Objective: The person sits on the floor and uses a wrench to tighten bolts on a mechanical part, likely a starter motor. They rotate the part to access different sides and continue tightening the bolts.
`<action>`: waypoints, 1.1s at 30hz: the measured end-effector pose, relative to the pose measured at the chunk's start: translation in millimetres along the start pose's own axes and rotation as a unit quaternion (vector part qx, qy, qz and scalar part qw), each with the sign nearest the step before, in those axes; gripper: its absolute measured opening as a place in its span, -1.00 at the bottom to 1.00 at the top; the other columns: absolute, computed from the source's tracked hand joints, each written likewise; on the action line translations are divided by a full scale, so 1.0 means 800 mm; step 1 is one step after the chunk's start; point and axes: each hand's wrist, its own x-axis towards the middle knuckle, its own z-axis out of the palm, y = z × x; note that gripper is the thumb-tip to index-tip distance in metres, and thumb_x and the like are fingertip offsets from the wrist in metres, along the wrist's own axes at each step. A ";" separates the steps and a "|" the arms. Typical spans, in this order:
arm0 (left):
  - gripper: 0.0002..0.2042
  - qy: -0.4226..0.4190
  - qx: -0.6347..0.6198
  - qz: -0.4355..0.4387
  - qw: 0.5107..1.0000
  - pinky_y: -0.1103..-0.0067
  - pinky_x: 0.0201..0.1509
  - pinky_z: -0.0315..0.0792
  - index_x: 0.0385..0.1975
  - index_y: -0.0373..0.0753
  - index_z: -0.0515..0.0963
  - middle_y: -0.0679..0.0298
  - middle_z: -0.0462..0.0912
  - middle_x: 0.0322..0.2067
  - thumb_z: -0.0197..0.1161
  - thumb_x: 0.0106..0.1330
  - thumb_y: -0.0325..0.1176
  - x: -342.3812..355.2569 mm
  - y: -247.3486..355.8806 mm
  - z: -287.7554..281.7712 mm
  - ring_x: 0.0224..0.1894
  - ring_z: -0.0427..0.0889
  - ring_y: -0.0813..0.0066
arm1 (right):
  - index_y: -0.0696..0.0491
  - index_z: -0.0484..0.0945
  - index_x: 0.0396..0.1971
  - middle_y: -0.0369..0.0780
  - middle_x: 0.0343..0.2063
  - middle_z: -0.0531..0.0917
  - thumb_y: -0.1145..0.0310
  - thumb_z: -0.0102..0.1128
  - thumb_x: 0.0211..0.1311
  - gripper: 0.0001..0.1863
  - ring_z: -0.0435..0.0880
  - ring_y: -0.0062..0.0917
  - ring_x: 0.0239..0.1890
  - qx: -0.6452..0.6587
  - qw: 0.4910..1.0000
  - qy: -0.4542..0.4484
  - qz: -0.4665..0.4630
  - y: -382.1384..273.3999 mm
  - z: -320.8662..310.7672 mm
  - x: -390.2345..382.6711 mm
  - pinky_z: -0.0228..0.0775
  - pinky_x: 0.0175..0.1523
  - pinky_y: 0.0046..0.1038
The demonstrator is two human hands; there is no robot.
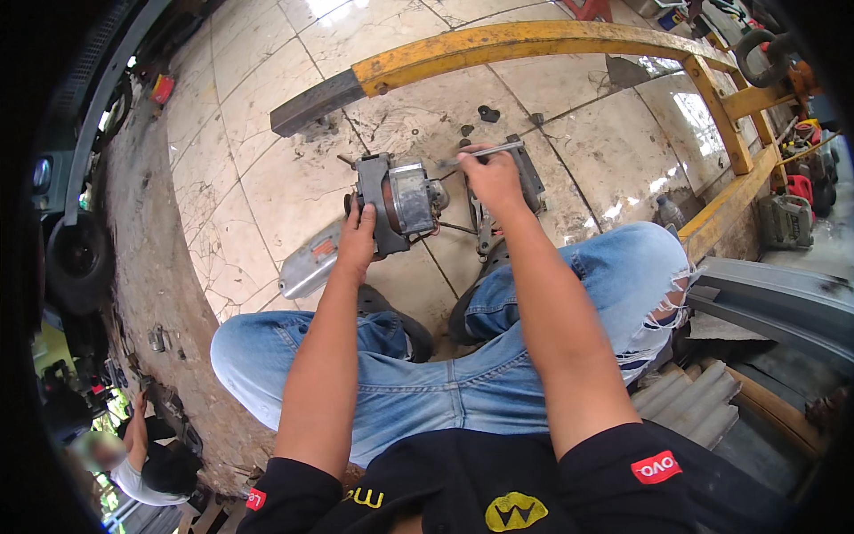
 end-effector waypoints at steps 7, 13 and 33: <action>-0.29 0.008 0.007 -0.007 1.000 0.31 0.49 0.06 0.48 0.01 0.11 -0.16 -0.09 0.46 0.02 0.43 0.21 0.003 -0.007 -0.008 0.50 0.01 -0.06 | 0.12 0.70 -0.26 -0.22 -0.47 0.71 0.28 0.29 0.18 -0.76 0.62 -0.59 -0.48 0.022 0.995 -0.096 -0.021 -0.045 0.047 -0.030 0.45 -0.31 -0.50; -0.29 -0.003 -0.006 -0.008 1.000 0.32 0.48 0.09 0.49 0.01 0.09 -0.15 -0.10 0.46 0.03 0.43 0.19 0.002 -0.005 -0.007 0.49 0.02 -0.06 | 0.13 0.69 -0.30 -0.18 -0.49 0.72 0.24 0.27 0.15 -0.73 0.66 -0.49 -0.47 -0.009 1.000 0.010 -0.011 -0.028 0.003 0.003 0.48 -0.28 -0.44; -0.30 0.027 0.026 0.037 0.999 0.30 0.49 0.04 0.48 -0.04 0.10 -0.18 -0.11 0.44 0.05 0.44 0.15 0.006 -0.011 0.010 0.48 0.02 -0.09 | 0.25 0.66 -0.41 -0.18 -0.58 0.65 0.25 0.22 0.16 -0.69 0.62 -0.50 -0.59 -0.019 0.996 0.091 -0.006 0.019 0.002 0.018 0.41 -0.45 -0.41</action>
